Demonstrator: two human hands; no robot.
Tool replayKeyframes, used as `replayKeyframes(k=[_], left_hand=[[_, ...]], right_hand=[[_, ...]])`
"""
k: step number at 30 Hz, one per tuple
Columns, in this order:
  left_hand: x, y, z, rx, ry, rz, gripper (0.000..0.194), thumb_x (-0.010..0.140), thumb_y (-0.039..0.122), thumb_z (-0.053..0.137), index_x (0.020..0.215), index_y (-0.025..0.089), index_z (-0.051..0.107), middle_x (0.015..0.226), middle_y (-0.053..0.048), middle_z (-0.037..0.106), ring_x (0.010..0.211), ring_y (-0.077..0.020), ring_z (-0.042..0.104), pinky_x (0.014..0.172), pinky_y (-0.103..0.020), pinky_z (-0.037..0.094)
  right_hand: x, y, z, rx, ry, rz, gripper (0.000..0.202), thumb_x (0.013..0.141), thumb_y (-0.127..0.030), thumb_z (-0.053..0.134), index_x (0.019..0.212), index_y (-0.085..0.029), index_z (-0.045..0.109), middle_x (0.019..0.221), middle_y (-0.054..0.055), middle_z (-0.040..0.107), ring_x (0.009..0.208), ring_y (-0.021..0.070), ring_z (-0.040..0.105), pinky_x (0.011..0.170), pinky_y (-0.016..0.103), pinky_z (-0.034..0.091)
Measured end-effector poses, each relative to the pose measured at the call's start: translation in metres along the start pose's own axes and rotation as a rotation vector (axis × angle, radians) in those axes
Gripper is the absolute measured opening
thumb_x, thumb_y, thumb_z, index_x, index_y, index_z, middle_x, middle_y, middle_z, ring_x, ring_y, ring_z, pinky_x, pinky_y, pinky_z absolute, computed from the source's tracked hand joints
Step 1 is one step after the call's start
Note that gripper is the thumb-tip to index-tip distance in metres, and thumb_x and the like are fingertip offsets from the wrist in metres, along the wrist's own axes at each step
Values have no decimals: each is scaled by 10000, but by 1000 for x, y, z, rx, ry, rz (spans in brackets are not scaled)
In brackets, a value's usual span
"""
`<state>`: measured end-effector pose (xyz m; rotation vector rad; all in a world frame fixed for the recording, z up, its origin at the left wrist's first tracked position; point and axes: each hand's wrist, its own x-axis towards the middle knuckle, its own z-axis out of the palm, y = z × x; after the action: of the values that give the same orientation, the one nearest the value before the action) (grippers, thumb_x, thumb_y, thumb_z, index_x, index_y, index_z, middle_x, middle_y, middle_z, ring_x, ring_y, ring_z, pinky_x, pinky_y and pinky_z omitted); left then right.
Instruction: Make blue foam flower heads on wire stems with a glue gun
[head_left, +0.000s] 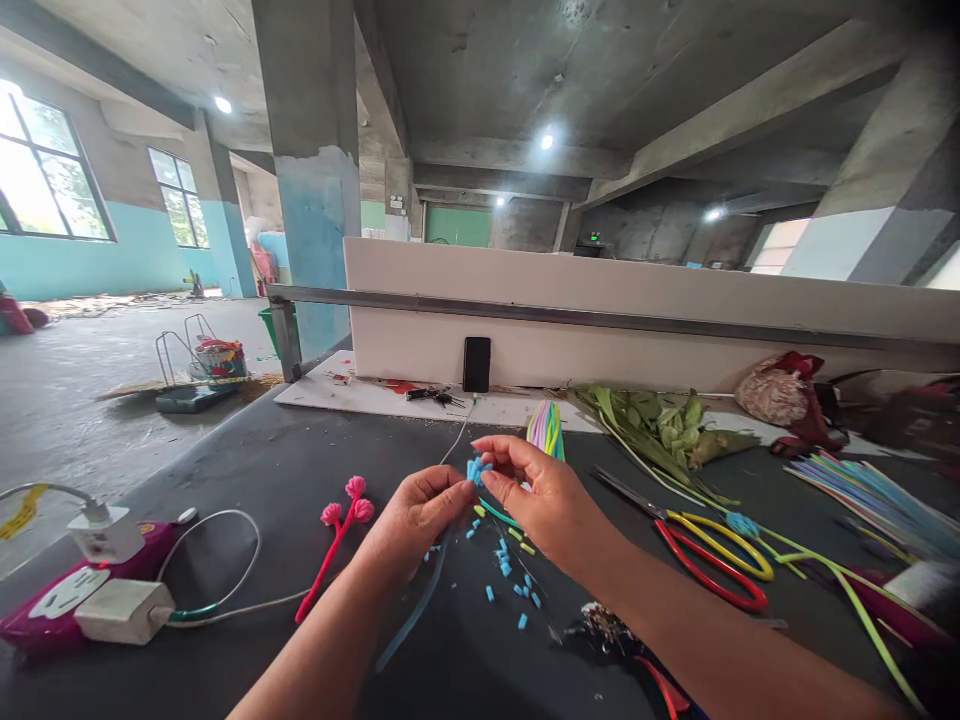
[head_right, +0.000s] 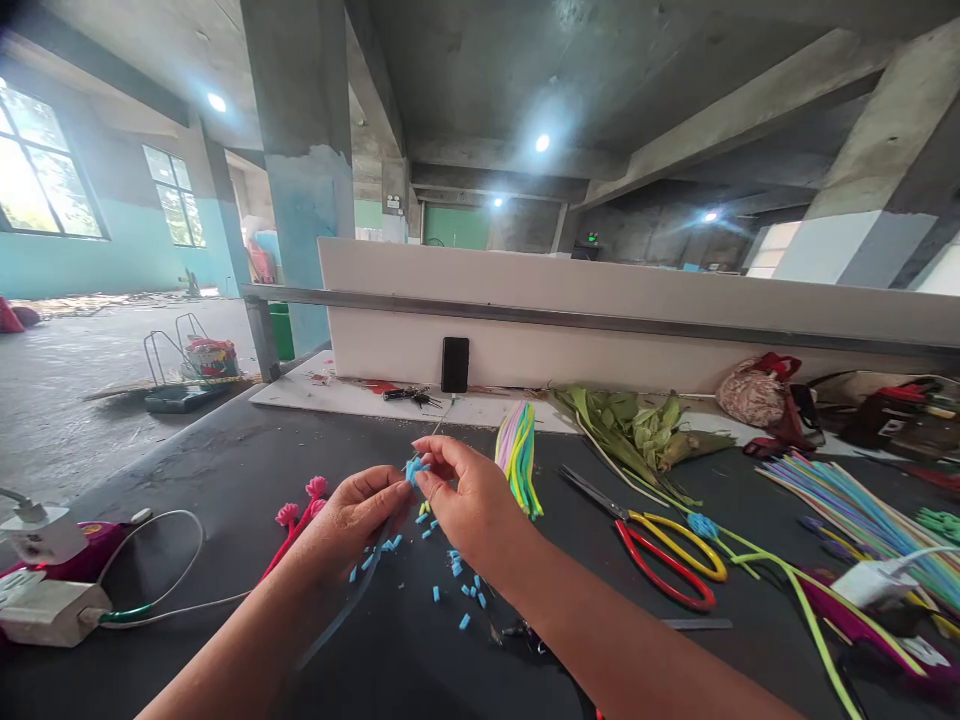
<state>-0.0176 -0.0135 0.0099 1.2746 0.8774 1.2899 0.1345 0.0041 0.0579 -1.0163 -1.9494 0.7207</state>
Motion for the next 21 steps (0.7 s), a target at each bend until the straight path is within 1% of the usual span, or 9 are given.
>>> replayKeyframes(k=[2, 5, 7, 9, 11, 13, 16, 18, 21], left_hand=[[0, -2, 0, 5, -1, 4, 371, 754, 466, 597, 585, 152, 493, 491, 51, 381, 442, -49, 249, 426, -210, 162], [1, -3, 0, 29, -14, -9, 362, 758, 447, 602, 578, 150, 498, 507, 45, 388, 456, -51, 267, 430, -205, 180], [1, -3, 0, 24, -15, -24, 354, 754, 442, 610, 585, 151, 498, 512, 47, 387, 461, -52, 270, 432, -202, 183], [1, -2, 1, -6, -13, -34, 341, 743, 442, 623, 608, 152, 505, 517, 51, 391, 459, -50, 261, 432, -200, 177], [1, -1, 1, -53, -7, -40, 325, 726, 439, 645, 640, 152, 518, 527, 54, 407, 455, -46, 257, 434, -198, 169], [1, -2, 0, -115, -10, -46, 318, 718, 429, 658, 647, 149, 524, 538, 50, 433, 459, -45, 280, 443, -193, 186], [0, -4, -2, -213, -52, -40, 291, 742, 395, 649, 652, 142, 537, 594, 23, 492, 505, -54, 363, 488, -190, 250], [0, -6, -2, -256, -93, -38, 265, 764, 369, 636, 669, 137, 551, 639, 7, 513, 545, -62, 398, 522, -194, 279], [0, -9, -1, -273, -122, -30, 243, 780, 340, 627, 675, 129, 566, 644, 6, 499, 568, -64, 396, 547, -197, 286]], right_hand=[[0, 1, 1, -72, 14, 3, 302, 746, -204, 570, 1043, -222, 619, 960, 31, 660, 854, 152, 616, 793, 301, 495], [1, 3, 3, -152, 34, -6, 287, 727, -156, 565, 993, -219, 649, 930, 23, 675, 817, 152, 616, 779, 303, 497], [1, 4, 5, -166, 50, -16, 278, 721, -139, 556, 970, -215, 652, 919, 22, 677, 816, 152, 614, 784, 305, 495], [1, 2, 4, -137, 52, -7, 291, 720, -140, 552, 989, -208, 639, 928, 29, 668, 823, 153, 614, 794, 310, 495], [0, -1, 0, -60, 25, 21, 309, 742, -174, 544, 1043, -201, 609, 977, 47, 653, 850, 157, 613, 802, 315, 494], [-3, -6, -6, 37, 1, 48, 319, 792, -248, 519, 1104, -208, 572, 1071, 66, 627, 903, 167, 608, 813, 322, 489], [-10, -9, -16, 117, 27, 78, 338, 849, -371, 465, 1146, -231, 546, 1163, 71, 589, 999, 187, 580, 863, 340, 459], [-15, -9, -18, 88, 42, 111, 342, 840, -394, 473, 1123, -225, 562, 1107, 75, 605, 1000, 204, 572, 854, 352, 456], [-20, -9, -15, 53, 1, 139, 329, 793, -355, 524, 1071, -191, 586, 969, 73, 623, 909, 207, 578, 795, 349, 473]])
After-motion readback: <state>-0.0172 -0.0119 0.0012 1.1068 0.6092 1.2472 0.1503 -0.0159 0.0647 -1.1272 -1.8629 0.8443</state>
